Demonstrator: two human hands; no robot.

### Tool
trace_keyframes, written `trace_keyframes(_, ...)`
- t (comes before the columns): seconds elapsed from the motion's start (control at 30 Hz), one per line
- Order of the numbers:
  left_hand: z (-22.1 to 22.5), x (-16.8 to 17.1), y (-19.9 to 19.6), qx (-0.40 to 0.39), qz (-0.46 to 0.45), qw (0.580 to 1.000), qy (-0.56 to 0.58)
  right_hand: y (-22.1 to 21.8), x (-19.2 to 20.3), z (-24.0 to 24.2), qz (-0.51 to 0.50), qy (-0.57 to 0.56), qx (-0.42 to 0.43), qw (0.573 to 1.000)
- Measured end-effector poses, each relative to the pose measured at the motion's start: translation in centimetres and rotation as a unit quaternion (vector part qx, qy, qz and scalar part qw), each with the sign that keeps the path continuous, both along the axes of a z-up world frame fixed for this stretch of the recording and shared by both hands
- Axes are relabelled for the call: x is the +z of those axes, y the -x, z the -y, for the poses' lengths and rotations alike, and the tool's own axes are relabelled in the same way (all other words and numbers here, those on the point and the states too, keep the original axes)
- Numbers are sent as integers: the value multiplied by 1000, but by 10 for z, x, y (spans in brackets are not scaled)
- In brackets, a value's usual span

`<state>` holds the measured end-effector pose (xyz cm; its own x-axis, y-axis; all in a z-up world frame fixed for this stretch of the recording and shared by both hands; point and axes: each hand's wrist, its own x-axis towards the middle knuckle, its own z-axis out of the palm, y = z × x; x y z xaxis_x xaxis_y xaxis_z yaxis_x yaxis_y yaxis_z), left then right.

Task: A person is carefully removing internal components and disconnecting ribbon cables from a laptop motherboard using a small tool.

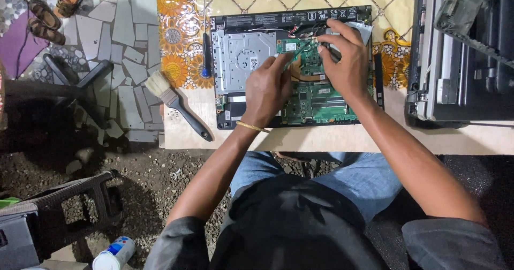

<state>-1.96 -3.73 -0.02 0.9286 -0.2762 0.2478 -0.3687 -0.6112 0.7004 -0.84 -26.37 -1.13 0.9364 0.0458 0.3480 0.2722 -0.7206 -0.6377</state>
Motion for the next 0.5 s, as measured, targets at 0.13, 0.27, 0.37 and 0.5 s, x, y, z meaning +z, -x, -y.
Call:
trace_keyframes(0.13,-5,13,-10,-7,10,1000,-10,-7,-12,-2,28,19,-18,999)
trace_keyframes(0.27,-10,17,-13,-18,3,999,-34,-8,-16,-5,24,56,-51,997)
trace_keyframes(0.37,-11,16,-9,-24,-4,999,-30,0,-5,-9,6,60,-51,997)
trace_keyframes(0.5,-22,33,8,-43,-2,999,-25,18,3,-17,-37,11,-19,999)
